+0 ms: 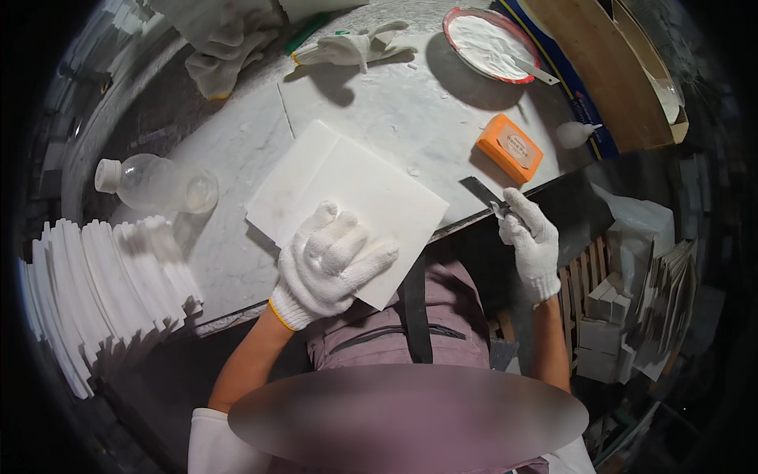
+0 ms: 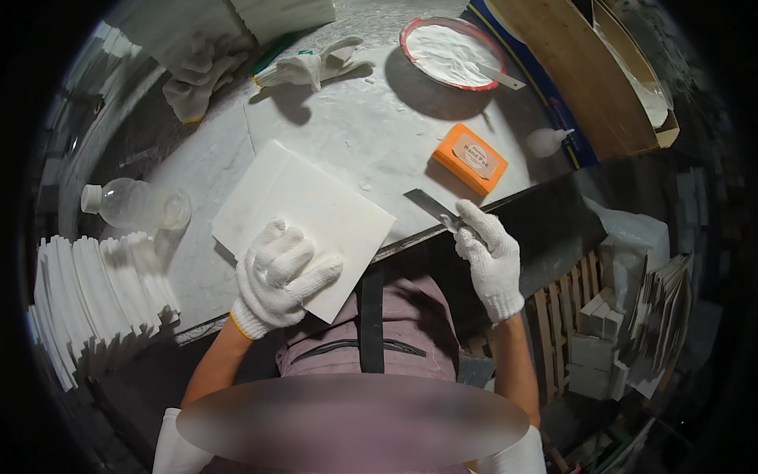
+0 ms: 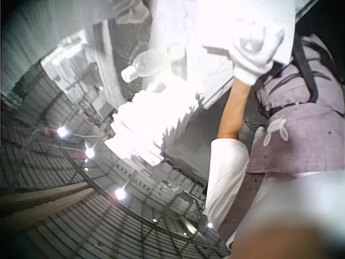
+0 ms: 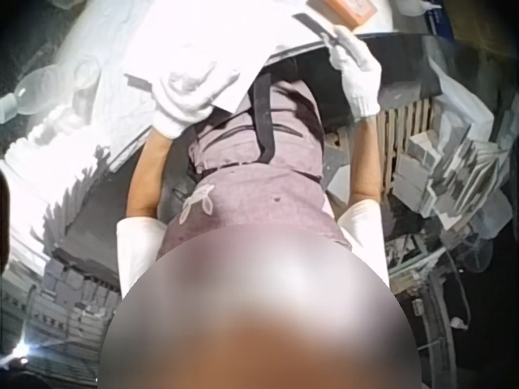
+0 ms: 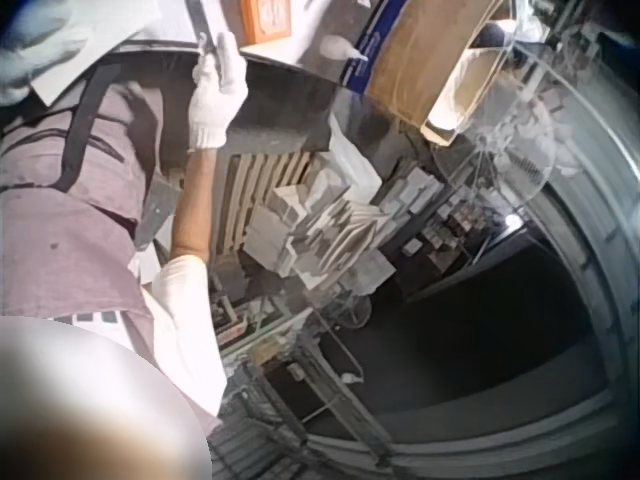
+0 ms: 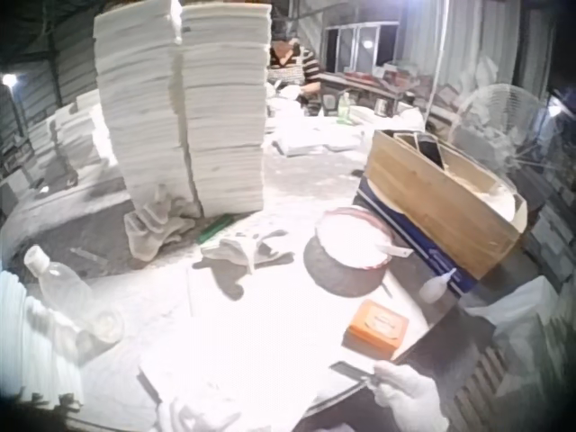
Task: The person repeatedly picks up white square tiles, applies a white paste to their edges using a small metal spatula, and stacks them on a pile. The person handles the tiles one at a time, turning them over to coat different edges before stacking.
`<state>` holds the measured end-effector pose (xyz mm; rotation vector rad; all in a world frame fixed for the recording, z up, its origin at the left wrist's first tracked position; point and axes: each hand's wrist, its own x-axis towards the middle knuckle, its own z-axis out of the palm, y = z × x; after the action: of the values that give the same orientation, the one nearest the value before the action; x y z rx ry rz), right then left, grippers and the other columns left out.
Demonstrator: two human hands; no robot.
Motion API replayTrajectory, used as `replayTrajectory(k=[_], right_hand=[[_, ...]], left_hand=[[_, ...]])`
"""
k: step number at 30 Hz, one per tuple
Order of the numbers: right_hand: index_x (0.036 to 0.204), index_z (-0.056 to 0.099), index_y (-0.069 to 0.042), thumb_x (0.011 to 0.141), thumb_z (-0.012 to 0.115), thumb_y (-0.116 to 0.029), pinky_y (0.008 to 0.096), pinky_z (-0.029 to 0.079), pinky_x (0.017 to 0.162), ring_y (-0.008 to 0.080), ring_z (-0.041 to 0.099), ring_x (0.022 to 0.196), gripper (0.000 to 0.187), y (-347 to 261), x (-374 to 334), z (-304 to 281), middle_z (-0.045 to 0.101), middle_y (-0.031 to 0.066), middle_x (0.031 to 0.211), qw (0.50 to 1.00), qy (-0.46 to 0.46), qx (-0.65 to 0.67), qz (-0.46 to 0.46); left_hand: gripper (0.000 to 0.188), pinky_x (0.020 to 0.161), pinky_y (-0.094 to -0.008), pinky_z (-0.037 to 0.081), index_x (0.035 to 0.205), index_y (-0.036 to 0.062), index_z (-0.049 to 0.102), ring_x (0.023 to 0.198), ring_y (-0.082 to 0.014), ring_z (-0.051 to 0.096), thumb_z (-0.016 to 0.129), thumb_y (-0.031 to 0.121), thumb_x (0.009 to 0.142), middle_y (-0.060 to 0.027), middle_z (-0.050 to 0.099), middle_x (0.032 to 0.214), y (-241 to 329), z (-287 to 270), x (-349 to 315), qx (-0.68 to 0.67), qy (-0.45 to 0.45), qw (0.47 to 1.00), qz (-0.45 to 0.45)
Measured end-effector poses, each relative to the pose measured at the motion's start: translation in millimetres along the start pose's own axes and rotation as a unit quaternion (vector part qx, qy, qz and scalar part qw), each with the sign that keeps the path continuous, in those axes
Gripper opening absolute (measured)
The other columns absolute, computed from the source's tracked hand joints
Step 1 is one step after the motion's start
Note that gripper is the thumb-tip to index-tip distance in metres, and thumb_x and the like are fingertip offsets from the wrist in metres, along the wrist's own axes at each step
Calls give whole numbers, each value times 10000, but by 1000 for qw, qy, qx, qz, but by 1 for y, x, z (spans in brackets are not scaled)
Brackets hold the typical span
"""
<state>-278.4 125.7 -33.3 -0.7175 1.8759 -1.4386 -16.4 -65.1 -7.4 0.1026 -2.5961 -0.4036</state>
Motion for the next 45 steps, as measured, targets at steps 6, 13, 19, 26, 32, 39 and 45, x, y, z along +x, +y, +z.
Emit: replayTrajectory(k=[6,13,19,26,32,39,45], right_hand=[[1308,642,-81,870,665,30,312,531,774,222,670,826,453,25,-43,-3,675,113,897,912,39,-400,-83],[1146,686,4,983,652,-147,245,487,703,81,585,800,225,26,-66,-11,644,-4,899,983,44,84,156],[1141,658,-14,1004,623,-228,233,493,687,90,621,795,257,11,-52,18,671,25,970,974,70,161,142],[1129,670,-3,994,633,-178,263,518,703,123,651,808,225,-2,-41,27,693,45,944,980,85,140,115],[1037,723,-14,904,697,-130,333,540,789,257,696,878,179,17,-44,11,712,122,949,938,130,-317,-50],[1172,614,-16,1016,601,-168,234,502,628,80,621,726,218,2,-48,2,671,46,907,978,143,67,134],[1263,498,-10,1049,522,-121,240,501,634,109,615,737,242,-12,-46,16,655,101,961,961,52,237,133]], left_hand=[[503,876,-542,509,1128,181,706,991,-313,567,740,100,632,-74,511,1123,-4,6,-12,25,16,999,13],[449,977,-548,509,1168,186,692,1120,-311,579,720,156,721,-101,593,1176,-2,0,-8,54,38,995,71],[432,964,-516,520,1184,87,688,1110,-388,641,783,84,763,-179,656,1189,-10,-31,-20,-44,115,987,-104],[293,876,-412,548,1130,28,698,1025,-339,674,743,42,841,-154,696,1115,-4,-35,-28,-56,153,956,-245],[145,737,-363,560,1005,34,704,835,-237,683,721,16,862,-112,704,921,-25,-25,-63,-8,139,963,-233],[260,787,-331,548,1169,-16,637,873,-192,649,677,39,918,-75,683,998,-34,-16,-73,-298,327,850,-286],[300,836,-257,539,1195,-44,603,929,-153,646,669,159,984,-81,676,1014,-30,-88,5,-249,194,853,-415]])
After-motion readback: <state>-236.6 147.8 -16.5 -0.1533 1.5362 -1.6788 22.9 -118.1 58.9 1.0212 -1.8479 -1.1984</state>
